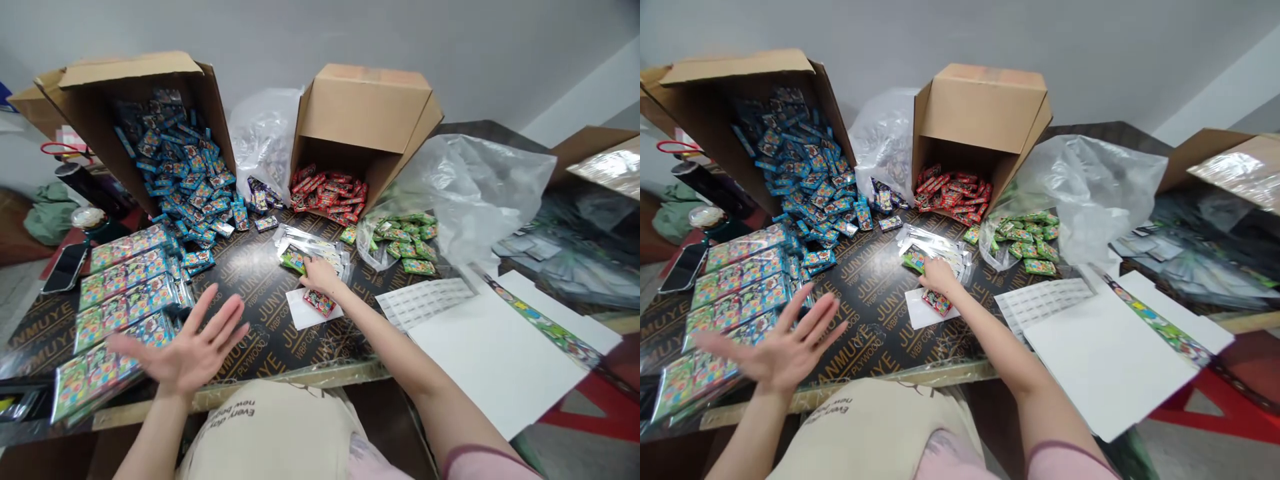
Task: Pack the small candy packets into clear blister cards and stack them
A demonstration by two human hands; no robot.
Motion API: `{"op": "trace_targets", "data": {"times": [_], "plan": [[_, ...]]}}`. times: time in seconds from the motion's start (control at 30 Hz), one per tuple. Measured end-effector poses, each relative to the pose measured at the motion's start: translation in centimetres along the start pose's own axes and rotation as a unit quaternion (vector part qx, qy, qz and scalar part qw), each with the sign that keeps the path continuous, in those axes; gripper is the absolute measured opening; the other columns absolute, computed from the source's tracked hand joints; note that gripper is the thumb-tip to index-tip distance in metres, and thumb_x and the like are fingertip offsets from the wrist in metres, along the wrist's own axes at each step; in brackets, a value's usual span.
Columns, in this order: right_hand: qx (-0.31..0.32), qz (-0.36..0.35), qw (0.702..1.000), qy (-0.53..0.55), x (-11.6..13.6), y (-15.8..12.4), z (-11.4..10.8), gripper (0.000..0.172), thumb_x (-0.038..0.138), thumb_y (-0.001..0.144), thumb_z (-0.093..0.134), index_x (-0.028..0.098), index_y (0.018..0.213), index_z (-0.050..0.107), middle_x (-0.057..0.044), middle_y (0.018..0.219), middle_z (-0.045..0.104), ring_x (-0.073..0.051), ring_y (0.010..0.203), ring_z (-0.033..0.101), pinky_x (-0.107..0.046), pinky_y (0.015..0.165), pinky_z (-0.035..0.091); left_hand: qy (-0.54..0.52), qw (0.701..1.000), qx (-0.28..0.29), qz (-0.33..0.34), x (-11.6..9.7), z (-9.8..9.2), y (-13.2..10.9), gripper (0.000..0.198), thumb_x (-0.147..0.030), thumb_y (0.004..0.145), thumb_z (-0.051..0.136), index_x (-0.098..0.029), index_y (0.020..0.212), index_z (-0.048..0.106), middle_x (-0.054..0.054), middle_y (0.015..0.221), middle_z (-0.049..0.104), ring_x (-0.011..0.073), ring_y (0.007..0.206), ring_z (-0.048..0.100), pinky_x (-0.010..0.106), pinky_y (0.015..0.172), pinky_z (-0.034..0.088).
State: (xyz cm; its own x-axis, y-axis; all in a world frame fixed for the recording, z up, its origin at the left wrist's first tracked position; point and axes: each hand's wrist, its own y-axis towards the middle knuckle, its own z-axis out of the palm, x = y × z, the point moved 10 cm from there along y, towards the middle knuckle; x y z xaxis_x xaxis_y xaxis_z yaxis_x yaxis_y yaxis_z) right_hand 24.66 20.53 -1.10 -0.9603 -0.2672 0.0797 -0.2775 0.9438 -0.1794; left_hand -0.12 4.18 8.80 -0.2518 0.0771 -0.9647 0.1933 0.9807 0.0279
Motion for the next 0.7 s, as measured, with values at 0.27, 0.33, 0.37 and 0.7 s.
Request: {"op": "trace_targets", "data": {"times": [0.27, 0.33, 0.37, 0.7], "plan": [[-0.054, -0.023, 0.998, 0.014, -1.7, 1.1, -2.2, 0.047, 0.013, 0.091, 0.030, 0.008, 0.137, 0.040, -0.020, 0.134, 0.050, -0.030, 0.126, 0.045, -0.040, 0.098, 0.038, -0.283, 0.954, 0.095, -0.006, -1.0, 4.2, 4.4, 0.108, -0.090, 0.065, 0.027, -0.027, 0.151, 0.009, 0.016, 0.150, 0.034, 0.0320, 0.138, 0.034, 0.052, 0.105, 0.037], [-0.123, -0.032, 0.990, 0.054, -1.0, 0.8, -4.6, 0.050, 0.011, 0.091, 0.029, 0.008, 0.141, 0.036, -0.019, 0.144, 0.040, -0.029, 0.133, 0.037, -0.042, 0.104, 0.034, -0.270, 0.958, 0.096, 0.001, -0.6, 4.8, 5.2, 0.106, -0.085, 0.068, 0.041, -0.026, 0.151, 0.009, 0.017, 0.150, 0.034, 0.0318, 0.138, 0.033, 0.052, 0.110, 0.030], [-0.162, -0.049, 0.982, 0.089, 0.2, 0.2, -6.0, 0.051, 0.011, 0.091, 0.029, 0.009, 0.141, 0.036, -0.019, 0.146, 0.039, -0.029, 0.133, 0.037, -0.043, 0.105, 0.033, -0.237, 0.968, 0.082, 0.007, -0.2, 5.0, 5.6, 0.107, -0.079, 0.069, 0.051, -0.027, 0.151, 0.007, 0.017, 0.151, 0.031, 0.0314, 0.139, 0.030, 0.052, 0.113, 0.025], [-0.169, -0.331, 0.840, 0.396, 17.6, -12.0, -10.1, 0.057, 0.026, 0.092, 0.041, 0.022, 0.147, 0.026, -0.012, 0.145, 0.040, -0.026, 0.131, 0.040, -0.048, 0.107, 0.035, -0.216, 0.969, -0.112, 0.050, 1.1, 3.9, 7.6, 0.078, -0.066, 0.078, 0.048, -0.018, 0.138, 0.039, 0.016, 0.134, 0.053, 0.0287, 0.130, 0.045, 0.046, 0.110, 0.034]]}}
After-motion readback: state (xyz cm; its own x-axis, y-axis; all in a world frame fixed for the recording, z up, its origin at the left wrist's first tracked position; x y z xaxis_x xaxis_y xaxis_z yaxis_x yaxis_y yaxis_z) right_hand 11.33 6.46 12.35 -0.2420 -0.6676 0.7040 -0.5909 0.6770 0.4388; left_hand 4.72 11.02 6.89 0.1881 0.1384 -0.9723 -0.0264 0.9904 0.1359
